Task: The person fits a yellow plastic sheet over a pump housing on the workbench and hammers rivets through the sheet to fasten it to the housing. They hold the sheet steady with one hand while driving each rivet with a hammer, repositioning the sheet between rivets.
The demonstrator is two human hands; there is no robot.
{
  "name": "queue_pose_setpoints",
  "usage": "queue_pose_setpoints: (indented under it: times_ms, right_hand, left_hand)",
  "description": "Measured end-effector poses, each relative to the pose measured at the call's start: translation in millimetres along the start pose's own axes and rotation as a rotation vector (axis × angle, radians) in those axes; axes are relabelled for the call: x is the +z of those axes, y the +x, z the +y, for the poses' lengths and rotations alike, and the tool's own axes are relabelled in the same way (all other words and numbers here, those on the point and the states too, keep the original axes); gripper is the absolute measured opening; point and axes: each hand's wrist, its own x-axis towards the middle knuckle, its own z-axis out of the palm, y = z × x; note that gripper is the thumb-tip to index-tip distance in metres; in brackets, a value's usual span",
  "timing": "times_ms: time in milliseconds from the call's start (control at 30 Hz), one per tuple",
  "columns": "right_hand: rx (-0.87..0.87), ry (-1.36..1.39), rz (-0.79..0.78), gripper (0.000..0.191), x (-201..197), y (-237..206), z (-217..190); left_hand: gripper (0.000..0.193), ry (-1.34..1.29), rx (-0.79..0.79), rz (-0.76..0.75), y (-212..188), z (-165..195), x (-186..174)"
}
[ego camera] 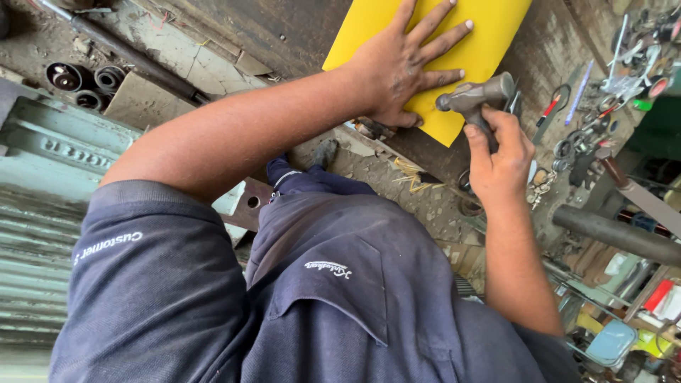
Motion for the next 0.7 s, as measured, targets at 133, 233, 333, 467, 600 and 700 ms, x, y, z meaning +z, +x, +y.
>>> queue_pose_setpoints:
  times_ms: [133, 233, 333, 467, 600, 700]
  right_hand:
    - [0.111, 0.096, -0.021, 0.025, 2, 0, 2]
    - [0.059, 0.087, -0.053, 0.022, -1, -1, 6]
    - [0.041, 0.123, -0.041, 0.022, -1, -2, 8]
    - [0.084, 0.182, -0.029, 0.023, 2, -5, 10]
    - [0.194, 0.304, 0.000, 0.024, 2, -12, 11]
    - [0.125, 0.237, -0.025, 0.024, 4, -13, 13]
  left_hand:
    - [0.097, -0.005, 0.012, -0.007, 0, 1, 0]
    - [0.096, -0.008, 0.018, 0.032, -1, 1, 1]
    - [0.090, -0.019, 0.016, -0.014, 0, 1, 1]
    - [0.071, -0.039, 0.027, 0.061, 0, 1, 3]
    - [0.069, -0.066, 0.022, 0.040, 0, 2, 5]
    - [0.069, -0.032, 0.017, 0.039, 0, 3, 5]
